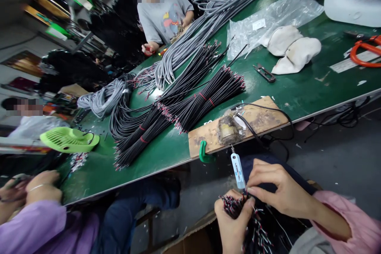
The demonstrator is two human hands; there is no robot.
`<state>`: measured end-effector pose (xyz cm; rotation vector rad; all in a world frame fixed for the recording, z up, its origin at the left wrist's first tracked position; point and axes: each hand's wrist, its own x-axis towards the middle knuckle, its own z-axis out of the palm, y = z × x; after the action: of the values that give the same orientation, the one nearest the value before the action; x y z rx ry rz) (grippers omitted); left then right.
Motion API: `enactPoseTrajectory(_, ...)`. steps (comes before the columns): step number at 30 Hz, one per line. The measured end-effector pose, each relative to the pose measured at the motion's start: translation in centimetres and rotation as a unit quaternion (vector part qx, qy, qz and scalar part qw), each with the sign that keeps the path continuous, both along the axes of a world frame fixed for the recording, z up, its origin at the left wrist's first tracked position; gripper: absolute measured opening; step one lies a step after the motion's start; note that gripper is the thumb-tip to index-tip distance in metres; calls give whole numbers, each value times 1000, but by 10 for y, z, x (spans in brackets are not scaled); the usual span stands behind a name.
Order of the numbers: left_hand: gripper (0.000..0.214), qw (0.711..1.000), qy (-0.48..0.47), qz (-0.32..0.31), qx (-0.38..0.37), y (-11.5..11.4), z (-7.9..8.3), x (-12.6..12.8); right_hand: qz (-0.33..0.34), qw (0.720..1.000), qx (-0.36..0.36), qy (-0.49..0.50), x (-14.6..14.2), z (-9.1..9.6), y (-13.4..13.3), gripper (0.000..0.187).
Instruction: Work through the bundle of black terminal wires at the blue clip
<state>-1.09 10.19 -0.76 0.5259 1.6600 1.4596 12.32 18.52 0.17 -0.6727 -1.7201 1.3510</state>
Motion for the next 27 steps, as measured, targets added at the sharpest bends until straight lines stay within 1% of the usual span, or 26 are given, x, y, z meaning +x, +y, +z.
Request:
enactPoseTrajectory(4,40,1000,2,-13,12,-1,-3,-1,-24,1000,14,-13,-2,-1,-2,15)
enactPoseTrajectory(7,40,999,-27,-11,20,-1,-4,0,-29,1000,6,-1,-3,-5,-2,15)
enactPoseTrajectory(10,45,997,-80,3,19,0,-2,2,-20,999,-27,6,-1,-7,0,14)
enactPoseTrajectory(12,46,994,-107,3,20,1,0,2,1,998,-55,10,0,-7,0,6)
enactPoseTrajectory(13,45,994,-109,0,21,2,1,3,14,998,-67,14,1,-6,0,5)
enactPoseTrajectory(15,42,995,-94,-7,25,3,2,3,27,995,-88,27,0,-7,0,11)
enactPoseTrajectory(17,40,996,-86,-10,24,3,3,4,9,993,-108,43,-4,-9,-3,14)
enactPoseTrajectory(21,37,996,-90,-1,21,1,3,5,-49,985,-149,67,-14,-17,-11,24)
enactPoseTrajectory(22,36,996,-83,4,22,0,3,5,-64,985,-143,72,-16,-19,-13,25)
enactPoseTrajectory(23,35,997,-76,9,21,0,2,4,-83,987,-120,73,-18,-20,-16,25)
enactPoseTrajectory(25,34,997,-73,16,13,-2,2,2,-124,990,-27,57,-19,-22,-20,18)
enactPoseTrajectory(26,33,997,-77,14,4,-2,2,1,-134,990,31,40,-19,-22,-21,14)
enactPoseTrajectory(27,32,996,-84,7,-5,-3,2,-1,-131,988,81,22,-17,-21,-21,14)
